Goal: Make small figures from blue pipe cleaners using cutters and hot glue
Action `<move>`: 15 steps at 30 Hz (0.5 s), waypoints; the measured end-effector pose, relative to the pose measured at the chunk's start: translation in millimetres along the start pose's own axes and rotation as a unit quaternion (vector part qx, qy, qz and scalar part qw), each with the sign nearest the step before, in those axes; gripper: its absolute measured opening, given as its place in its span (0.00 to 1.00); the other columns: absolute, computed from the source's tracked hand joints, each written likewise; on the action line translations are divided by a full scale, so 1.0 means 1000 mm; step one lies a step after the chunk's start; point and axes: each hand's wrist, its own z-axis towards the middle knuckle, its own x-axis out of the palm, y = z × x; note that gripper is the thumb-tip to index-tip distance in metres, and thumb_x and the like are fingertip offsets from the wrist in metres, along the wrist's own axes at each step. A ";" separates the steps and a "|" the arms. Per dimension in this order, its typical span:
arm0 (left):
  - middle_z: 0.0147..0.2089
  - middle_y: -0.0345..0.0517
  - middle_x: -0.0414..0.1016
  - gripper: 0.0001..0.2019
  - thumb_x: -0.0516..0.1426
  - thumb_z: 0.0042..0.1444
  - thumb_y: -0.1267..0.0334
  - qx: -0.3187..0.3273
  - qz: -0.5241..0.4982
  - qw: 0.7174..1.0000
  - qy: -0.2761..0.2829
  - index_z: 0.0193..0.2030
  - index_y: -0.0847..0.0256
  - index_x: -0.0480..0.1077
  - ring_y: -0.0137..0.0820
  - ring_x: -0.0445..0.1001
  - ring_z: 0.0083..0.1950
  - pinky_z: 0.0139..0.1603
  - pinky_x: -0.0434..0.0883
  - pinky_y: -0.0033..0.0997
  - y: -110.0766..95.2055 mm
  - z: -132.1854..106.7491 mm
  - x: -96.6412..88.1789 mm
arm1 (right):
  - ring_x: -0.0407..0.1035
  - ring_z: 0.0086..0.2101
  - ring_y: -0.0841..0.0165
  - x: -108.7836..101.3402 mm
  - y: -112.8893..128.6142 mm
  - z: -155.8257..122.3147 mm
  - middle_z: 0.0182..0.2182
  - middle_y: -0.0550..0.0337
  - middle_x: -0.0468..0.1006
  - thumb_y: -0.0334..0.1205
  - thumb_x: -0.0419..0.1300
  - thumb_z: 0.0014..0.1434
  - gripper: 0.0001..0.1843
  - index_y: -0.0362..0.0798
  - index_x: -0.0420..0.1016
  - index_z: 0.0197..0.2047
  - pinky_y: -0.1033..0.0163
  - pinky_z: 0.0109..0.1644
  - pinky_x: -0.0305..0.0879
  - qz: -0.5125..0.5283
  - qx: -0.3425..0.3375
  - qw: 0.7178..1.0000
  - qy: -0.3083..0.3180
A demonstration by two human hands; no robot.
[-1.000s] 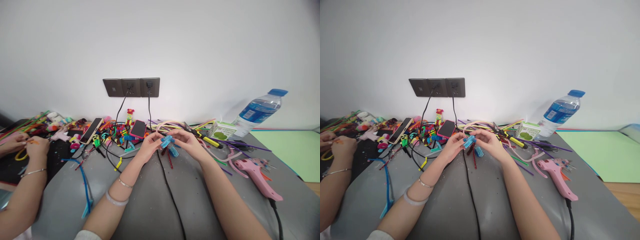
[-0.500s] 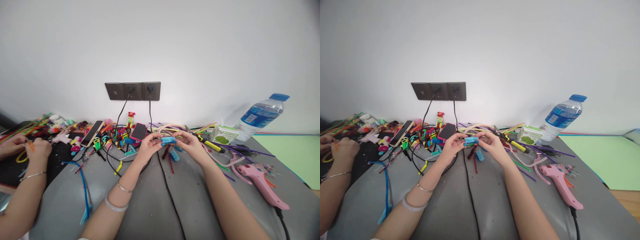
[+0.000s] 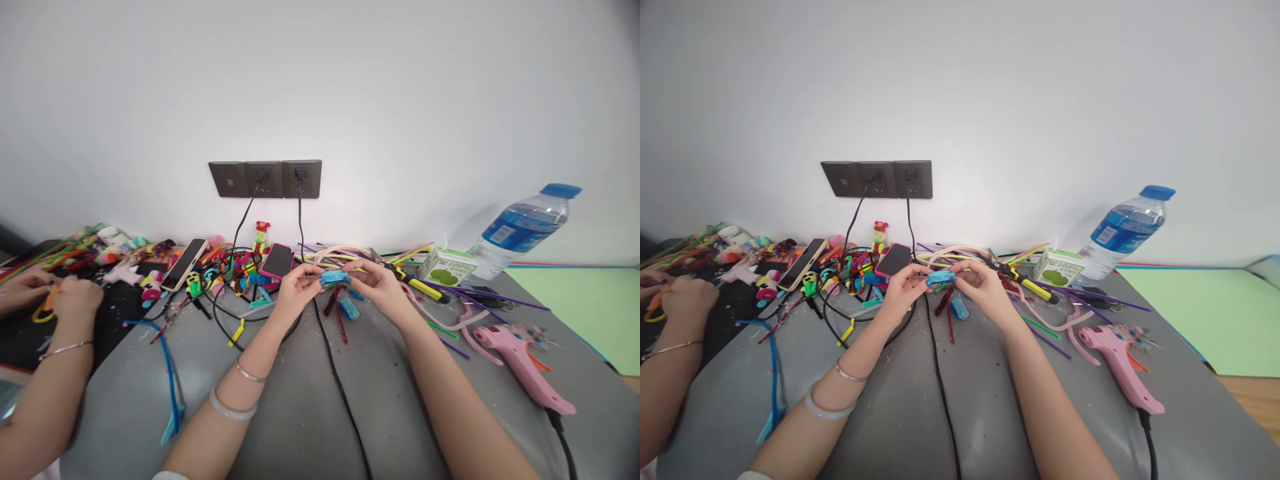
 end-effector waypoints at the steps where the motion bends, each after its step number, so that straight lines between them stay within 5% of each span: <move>1: 0.41 0.46 0.76 0.14 0.68 0.47 0.60 0.001 0.006 1.000 -0.002 0.38 0.61 0.73 0.31 0.76 0.39 0.39 0.76 0.30 0.000 0.000 0.000 | 0.77 0.41 0.61 0.000 -0.001 0.000 0.41 0.54 0.80 0.50 0.68 0.55 0.15 0.49 0.75 0.40 0.54 0.49 0.74 -0.005 -0.006 1.000 -0.001; 15: 0.38 0.46 0.76 0.09 0.64 0.48 0.67 0.041 0.075 0.996 -0.041 0.37 0.62 0.73 0.31 0.76 0.39 0.41 0.75 0.30 -0.002 -0.004 0.003 | 0.76 0.43 0.61 0.009 -0.003 0.000 0.40 0.54 0.78 0.45 0.65 0.56 0.09 0.49 0.75 0.38 0.52 0.53 0.73 -0.039 -0.054 0.998 -0.019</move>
